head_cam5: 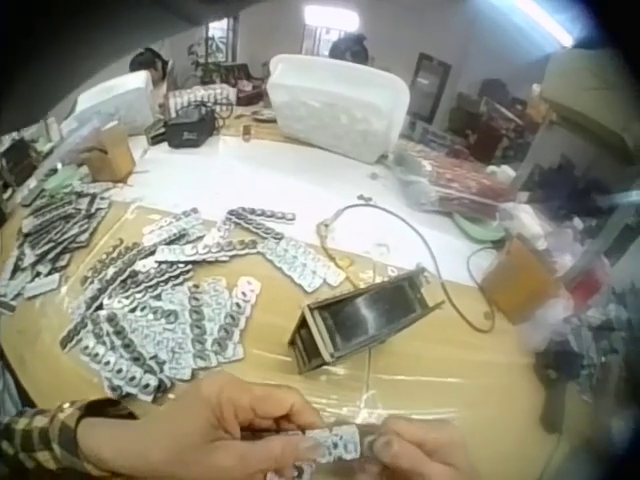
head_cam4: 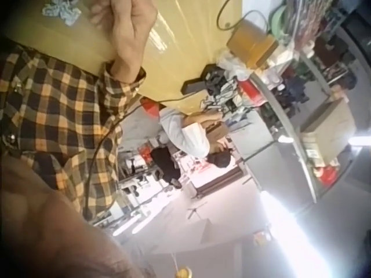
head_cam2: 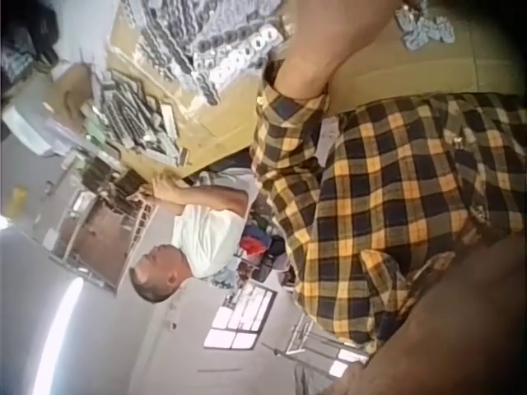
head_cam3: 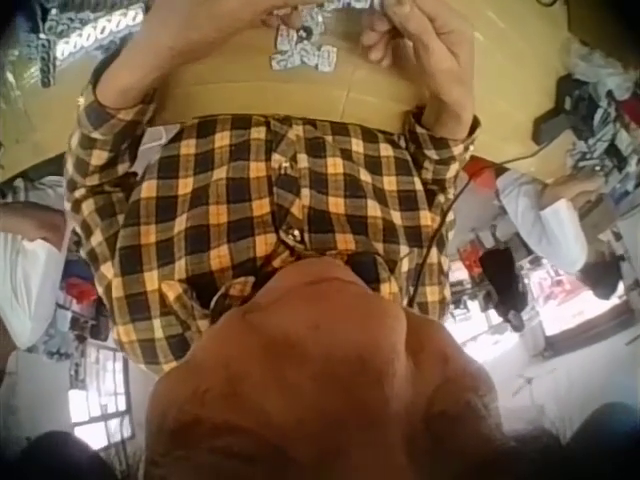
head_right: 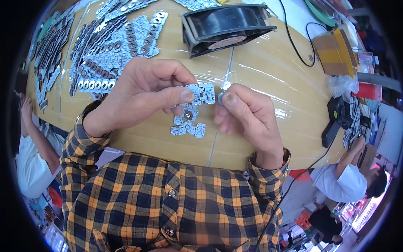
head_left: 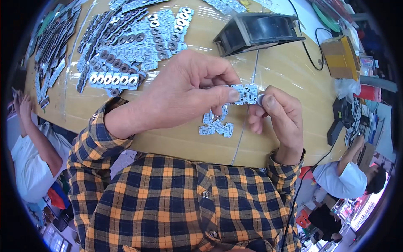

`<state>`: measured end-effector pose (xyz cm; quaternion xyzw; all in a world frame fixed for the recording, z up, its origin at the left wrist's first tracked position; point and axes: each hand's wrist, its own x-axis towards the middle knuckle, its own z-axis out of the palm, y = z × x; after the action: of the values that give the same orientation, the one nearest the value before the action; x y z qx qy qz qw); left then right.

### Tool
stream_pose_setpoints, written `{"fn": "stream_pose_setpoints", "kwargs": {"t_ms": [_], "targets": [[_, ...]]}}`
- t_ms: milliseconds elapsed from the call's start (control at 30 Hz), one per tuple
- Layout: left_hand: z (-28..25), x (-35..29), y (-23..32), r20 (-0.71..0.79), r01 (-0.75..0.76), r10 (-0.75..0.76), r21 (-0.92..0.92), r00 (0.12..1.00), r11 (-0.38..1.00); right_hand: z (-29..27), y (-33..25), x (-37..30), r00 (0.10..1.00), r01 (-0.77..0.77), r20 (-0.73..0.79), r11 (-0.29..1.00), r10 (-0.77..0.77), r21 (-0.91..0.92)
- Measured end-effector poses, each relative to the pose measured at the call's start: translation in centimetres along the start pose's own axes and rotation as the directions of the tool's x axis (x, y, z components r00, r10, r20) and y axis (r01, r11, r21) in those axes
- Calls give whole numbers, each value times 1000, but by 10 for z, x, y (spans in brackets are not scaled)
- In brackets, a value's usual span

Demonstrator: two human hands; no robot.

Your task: The worker is separating small white plastic toy parts from a larger strip and placing them on the table.

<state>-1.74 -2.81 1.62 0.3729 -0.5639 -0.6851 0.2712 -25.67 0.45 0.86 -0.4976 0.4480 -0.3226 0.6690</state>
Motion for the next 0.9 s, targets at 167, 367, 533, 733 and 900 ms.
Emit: {"fn": "stream_pose_setpoints", "kwargs": {"t_ms": [167, 367, 533, 733, 900], "targets": [[-1, 9, -9, 97, -30, 27, 32, 995, 999, -1, 6, 2, 999, 51, -6, 996, -52, -80], [-4, 9, -14, 106, -45, 35, 94, 994, 995, 2, -1, 7, 995, 88, 66, 944, -70, -317], [-6, 9, -18, 86, 16, -17, 15, 996, 1000, 3, 5, 11, 983, 182, 89, 889, -159, -420], [-10, 9, -20, 220, 52, 1, -236, 975, 970, 11, 2, 5, 996, -75, 53, 995, 78, -62], [-5, 13, -30, 24, -85, 90, -158, 996, 984, 14, 11, 14, 985, -124, -67, 927, 158, 355]]}}
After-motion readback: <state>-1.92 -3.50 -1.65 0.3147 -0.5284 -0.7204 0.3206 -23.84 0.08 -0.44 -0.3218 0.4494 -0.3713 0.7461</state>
